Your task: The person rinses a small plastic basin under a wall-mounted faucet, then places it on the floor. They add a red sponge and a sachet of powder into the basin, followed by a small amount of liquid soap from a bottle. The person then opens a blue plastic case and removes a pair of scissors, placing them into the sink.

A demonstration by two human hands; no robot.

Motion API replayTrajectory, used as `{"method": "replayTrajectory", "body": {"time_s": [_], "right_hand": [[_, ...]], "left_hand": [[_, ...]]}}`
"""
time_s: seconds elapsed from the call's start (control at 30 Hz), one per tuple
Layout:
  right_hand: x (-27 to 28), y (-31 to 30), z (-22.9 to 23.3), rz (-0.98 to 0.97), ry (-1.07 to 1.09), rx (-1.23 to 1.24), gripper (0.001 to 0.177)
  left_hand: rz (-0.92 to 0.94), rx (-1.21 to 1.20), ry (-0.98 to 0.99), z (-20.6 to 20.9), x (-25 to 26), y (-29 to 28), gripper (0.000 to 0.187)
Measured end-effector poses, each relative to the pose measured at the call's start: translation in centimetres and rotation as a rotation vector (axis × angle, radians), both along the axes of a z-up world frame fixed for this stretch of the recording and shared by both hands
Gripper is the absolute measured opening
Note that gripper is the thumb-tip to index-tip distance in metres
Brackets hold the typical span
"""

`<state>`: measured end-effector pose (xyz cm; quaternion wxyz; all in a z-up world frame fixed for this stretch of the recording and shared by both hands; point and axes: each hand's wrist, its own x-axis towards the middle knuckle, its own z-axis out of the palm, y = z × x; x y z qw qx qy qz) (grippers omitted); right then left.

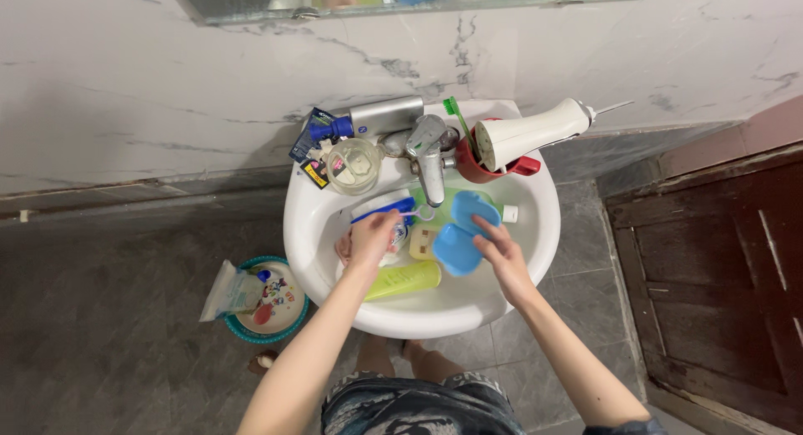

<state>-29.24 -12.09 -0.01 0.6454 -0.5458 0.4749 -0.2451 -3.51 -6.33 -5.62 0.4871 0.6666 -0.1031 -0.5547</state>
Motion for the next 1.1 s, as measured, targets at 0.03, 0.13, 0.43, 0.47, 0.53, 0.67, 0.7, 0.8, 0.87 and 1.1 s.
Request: {"method": "replayTrajectory", "body": {"time_s": [0.03, 0.13, 0.43, 0.47, 0.53, 0.67, 0.7, 0.8, 0.87, 1.1], "right_hand": [[-0.2, 0.1, 0.1, -0.059, -0.02, 0.019, 0.048], [-1.3, 0.4, 1.1, -0.131, 0.003, 0.076, 0.045], [-5.2, 2.0, 3.7, -0.331, -0.013, 0.175, 0.035], [-5.7, 2.1, 3.8, -0.347, -0.023, 0.184, 0.035], [-6.7, 2.4, 4.0, -0.378, -0.043, 0.202, 0.036], [-7.2, 2.8, 3.8, -0.393, -0.084, 0.197, 0.036], [-7.1, 2.8, 3.7, -0.399, -0.085, 0.202, 0.036], [-6.3, 2.6, 3.8, -0.398, -0.052, 0.213, 0.037], [-5.2, 2.1, 3.8, -0.39, -0.041, 0.218, 0.038], [-2.0, 0.5, 3.0, -0.411, -0.001, 0.229, 0.039]], "left_hand": [[-0.007, -0.016, 0.026, -0.9, -0.5, -0.6, 0.025], [-0.033, -0.044, 0.01, -3.4, -2.2, -2.3, 0.025], [-0.425, -0.105, 0.307, -4.4, -4.0, -7.4, 0.036], [-0.44, -0.1, 0.324, -4.2, -4.1, -7.8, 0.036], [-0.471, -0.087, 0.357, -3.7, -4.3, -8.4, 0.037], [-0.479, -0.146, 0.393, -3.6, -4.7, -9.4, 0.036], [-0.475, -0.146, 0.396, -3.7, -4.7, -9.4, 0.036], [-0.43, -0.111, 0.362, -4.0, -4.4, -9.1, 0.036], [-0.402, -0.101, 0.34, -4.1, -4.0, -8.3, 0.034], [-0.313, -0.063, 0.286, -5.1, -2.9, -7.0, 0.021]]}}
